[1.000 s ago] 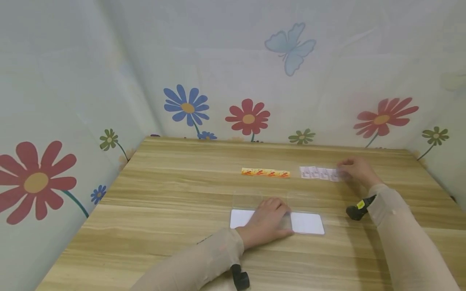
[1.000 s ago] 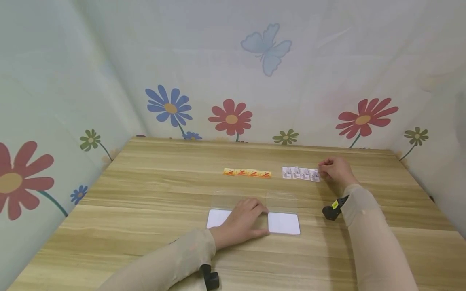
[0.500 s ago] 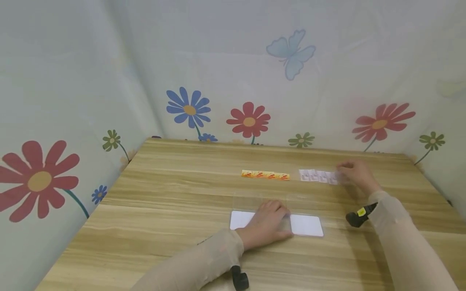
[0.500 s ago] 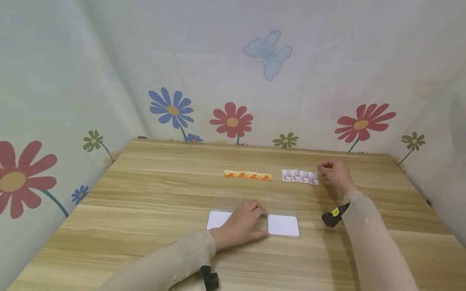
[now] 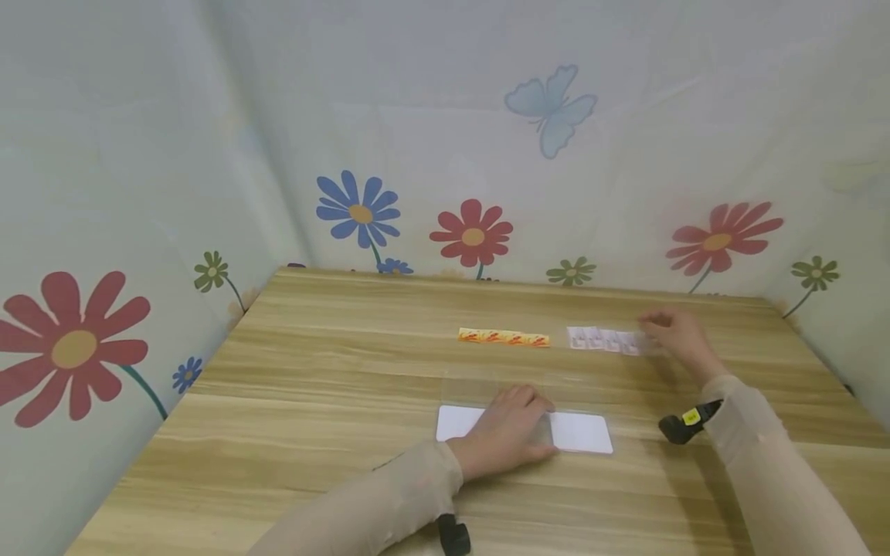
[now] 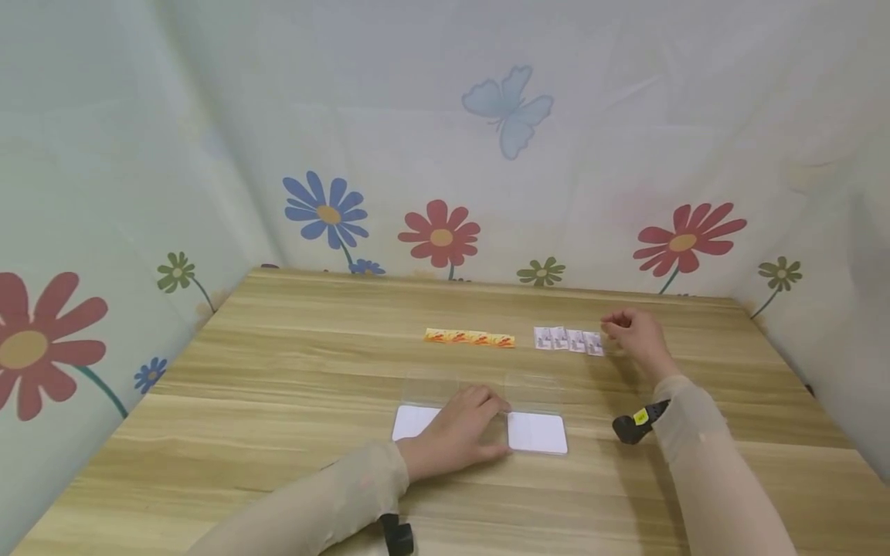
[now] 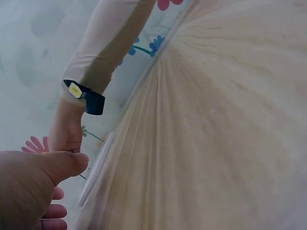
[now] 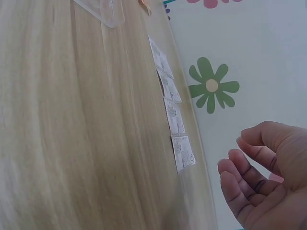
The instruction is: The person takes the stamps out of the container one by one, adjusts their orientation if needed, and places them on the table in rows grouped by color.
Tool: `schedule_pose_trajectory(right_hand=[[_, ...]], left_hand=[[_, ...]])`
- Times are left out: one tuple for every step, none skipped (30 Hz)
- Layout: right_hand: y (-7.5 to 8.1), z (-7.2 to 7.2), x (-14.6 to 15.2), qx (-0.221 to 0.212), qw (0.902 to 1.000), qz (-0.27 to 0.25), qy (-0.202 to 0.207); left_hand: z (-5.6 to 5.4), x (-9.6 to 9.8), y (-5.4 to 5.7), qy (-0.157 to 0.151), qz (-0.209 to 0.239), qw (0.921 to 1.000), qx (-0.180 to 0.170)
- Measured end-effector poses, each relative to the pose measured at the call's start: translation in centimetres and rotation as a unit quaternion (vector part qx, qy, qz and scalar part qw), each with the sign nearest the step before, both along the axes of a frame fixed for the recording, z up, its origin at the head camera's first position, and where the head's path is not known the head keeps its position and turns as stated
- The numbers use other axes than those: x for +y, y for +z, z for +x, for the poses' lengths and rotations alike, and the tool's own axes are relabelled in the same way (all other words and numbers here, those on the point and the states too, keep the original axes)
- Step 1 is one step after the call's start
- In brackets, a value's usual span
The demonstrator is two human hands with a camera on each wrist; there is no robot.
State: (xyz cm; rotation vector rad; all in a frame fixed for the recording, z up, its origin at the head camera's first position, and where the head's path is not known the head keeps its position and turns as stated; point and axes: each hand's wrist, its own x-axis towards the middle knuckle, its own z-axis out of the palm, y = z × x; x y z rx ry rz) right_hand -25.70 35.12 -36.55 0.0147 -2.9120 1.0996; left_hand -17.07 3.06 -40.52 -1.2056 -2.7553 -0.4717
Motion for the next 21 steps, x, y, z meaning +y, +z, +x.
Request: schedule_pose_trajectory(right_hand=[[0.0,0.1,0.0,0.005,1.0000,0.004,0.002],[0.0,0.1,-0.1,0.009,0.9999,0.005,0.004],[0.0,0.2,-0.1,0.010,0.9999,0.005,0.004],[0.0,0.3,-0.2,0.008,1.0000,0.003,0.003],[0.1,0.4,-0.2,0.005,1.0000,-0.001,0.002],[0.1,0.5,-0.3,0.001,1.0000,-0.005,0.000],[0.1,0.6,-0.4,0.000,1.0000,-0.008,0.000],[0.2,0.6,-0.4,-0.003,0.9999,-0.010,-0.001],[0.2,0.7,-0.5,-0.005,0.9999,-0.013,-0.002],[0.3,0.8,-0.6,-0.005,0.9999,-0.011,-0.002],[0.3,0.9,-0.6,-0.003,1.0000,-0.009,0.001],[0.3,1.0,-0.7,0.002,1.0000,-0.005,0.004],[0.3,1.2,-0.7,0.005,1.0000,-0.001,0.007],[0.4,1.3,-0.7,0.008,0.9999,0.004,0.010],[0.4,1.5,-0.8,0.012,0.9998,0.009,0.013],[0.4,1.6,-0.8,0.017,0.9996,0.014,0.016],[0.4,1.7,-0.8,0.023,0.9994,0.017,0.019],[0.5,1.9,-0.8,0.027,0.9992,0.022,0.021],[0.5,2.0,-0.7,0.031,0.9989,0.026,0.023],[0.5,2.2,-0.8,0.033,0.9988,0.029,0.024],[0.5,2.3,-0.8,0.036,0.9986,0.032,0.024]], left_hand=[[0.0,0.0,0.1,0.001,-0.003,1.0000,0.005],[0.1,0.0,0.2,0.001,-0.007,0.9999,0.012],[0.1,0.0,0.3,0.002,-0.009,0.9998,0.020],[0.1,-0.1,0.4,0.004,-0.011,0.9995,0.028],[0.1,-0.1,0.5,0.005,-0.014,0.9992,0.036],[0.1,-0.1,0.6,0.007,-0.014,0.9990,0.042],[0.0,-0.1,0.7,0.010,-0.014,0.9988,0.046],[0.0,-0.2,0.8,0.011,-0.013,0.9987,0.049],[0.0,-0.2,0.8,0.013,-0.011,0.9987,0.049],[-0.1,-0.3,0.9,0.014,-0.009,0.9987,0.049],[-0.1,-0.4,0.9,0.014,-0.006,0.9987,0.048],[-0.1,-0.4,1.0,0.015,-0.003,0.9988,0.047],[-0.2,-0.5,1.1,0.015,-0.001,0.9987,0.048],[-0.2,-0.6,1.1,0.015,0.002,0.9987,0.048],[-0.3,-0.7,1.1,0.016,0.005,0.9987,0.048],[-0.3,-0.8,1.2,0.017,0.008,0.9987,0.047],[-0.4,-0.8,1.3,0.019,0.013,0.9988,0.044],[-0.4,-0.9,1.3,0.021,0.017,0.9989,0.039],[-0.5,-1.0,1.4,0.022,0.023,0.9989,0.035],[-0.5,-1.1,1.5,0.026,0.026,0.9988,0.032],[-0.6,-1.2,1.6,0.031,0.028,0.9987,0.030]])
